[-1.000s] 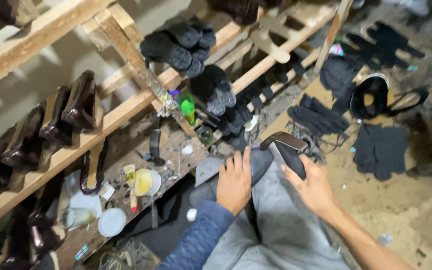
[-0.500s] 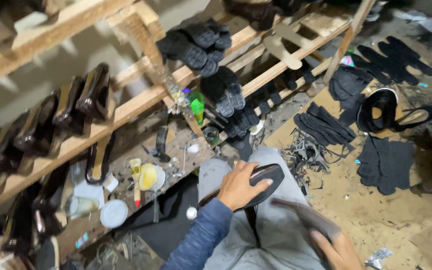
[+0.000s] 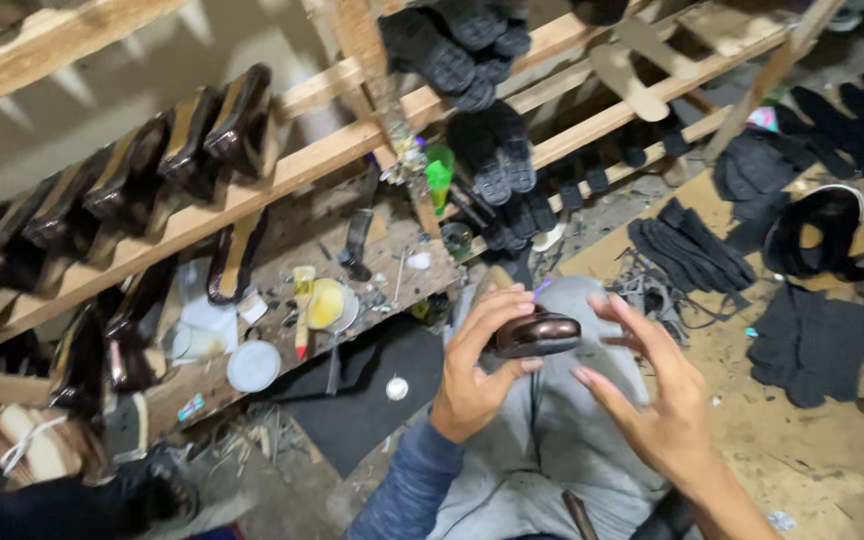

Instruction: The person sits on the floor of a shoe workshop and attaches a rubber sole to a lasted shoe upper, pressing and aligning the sole against the shoe body. They then use a hand tool to press and smooth the sole edges and trim excess material, working the shoe on their lap.

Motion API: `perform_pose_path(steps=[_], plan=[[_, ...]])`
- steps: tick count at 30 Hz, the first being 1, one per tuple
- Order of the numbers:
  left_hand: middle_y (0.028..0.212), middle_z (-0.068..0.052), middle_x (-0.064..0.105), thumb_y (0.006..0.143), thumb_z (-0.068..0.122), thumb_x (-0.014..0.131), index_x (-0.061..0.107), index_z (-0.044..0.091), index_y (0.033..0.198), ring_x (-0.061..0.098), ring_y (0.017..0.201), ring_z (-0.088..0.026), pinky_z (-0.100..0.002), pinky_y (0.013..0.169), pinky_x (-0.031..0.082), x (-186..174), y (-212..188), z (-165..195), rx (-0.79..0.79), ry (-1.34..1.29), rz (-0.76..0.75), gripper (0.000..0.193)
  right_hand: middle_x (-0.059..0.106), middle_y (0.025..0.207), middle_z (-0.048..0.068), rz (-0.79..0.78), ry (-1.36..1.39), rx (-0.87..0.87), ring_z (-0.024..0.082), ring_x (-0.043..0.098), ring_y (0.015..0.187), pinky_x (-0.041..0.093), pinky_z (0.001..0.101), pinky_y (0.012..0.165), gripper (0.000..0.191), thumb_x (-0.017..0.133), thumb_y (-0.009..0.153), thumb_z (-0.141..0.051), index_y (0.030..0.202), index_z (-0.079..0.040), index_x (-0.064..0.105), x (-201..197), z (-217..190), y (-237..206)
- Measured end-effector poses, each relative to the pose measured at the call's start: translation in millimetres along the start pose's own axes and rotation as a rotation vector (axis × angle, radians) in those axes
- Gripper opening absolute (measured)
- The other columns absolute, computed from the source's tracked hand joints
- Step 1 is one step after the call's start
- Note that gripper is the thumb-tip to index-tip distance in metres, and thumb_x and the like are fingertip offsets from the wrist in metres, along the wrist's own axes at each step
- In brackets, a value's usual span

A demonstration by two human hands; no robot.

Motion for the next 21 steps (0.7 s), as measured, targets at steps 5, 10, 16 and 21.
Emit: perform_pose_path(steps=[5,10,16,21], plan=[[0.140,-0.014,0.065,0.090,0.022,0.079,0.064,0.002,0.130,0.059,0.140,-0.033,-0.051,0.132,0.033,-11.7,-15.6,-1.8,-0.004,-0.025,-0.015,0.048,0.074,0.120,0.014,-0.170,0.043,-0.173,0.028,0.073,0.113,0.056,0.0352,0.098,0.049,0.080,0.073,0.004,0.120,0.000,0.069,20.3,-29.1,29.9],[0.131,-0.009,0.069,0.097,0.031,0.077,0.068,0.007,0.132,0.066,0.133,-0.028,-0.049,0.128,0.035,-15.2,-30.3,4.6,0.019,-0.013,-0.011,0.044,0.073,0.118,0.015,-0.176,0.026,-0.121,0.029,0.072,0.112,0.055,0.0355,0.097,0.050,0.081,0.068,0.006,0.116,0.000,0.070,25.6,-29.6,18.8],[0.122,-0.009,0.068,0.094,0.036,0.077,0.070,0.006,0.123,0.067,0.123,-0.028,-0.049,0.123,0.043,-8.5,-26.7,17.0,0.027,0.034,0.042,0.042,0.073,0.119,0.016,-0.197,0.099,-0.145,0.031,0.071,0.118,0.055,0.0377,0.103,0.050,0.076,0.065,0.011,0.114,0.003,0.068,25.9,-28.1,21.1],[0.113,-0.007,0.069,0.093,0.030,0.079,0.073,0.006,0.114,0.069,0.113,-0.025,-0.046,0.117,0.048,2.3,-21.0,26.7,-0.023,0.070,0.133,0.032,0.072,0.121,0.016,-0.193,0.119,-0.126,0.033,0.071,0.120,0.055,0.0375,0.103,0.050,0.072,0.066,0.014,0.116,0.005,0.067,25.6,-32.9,23.3]])
Point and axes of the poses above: each hand's wrist, its own y-axis towards the middle knuckle, its own x-axis out of the palm, z = x × y, the point moved 1 cm from there along y, towards the middle knuckle
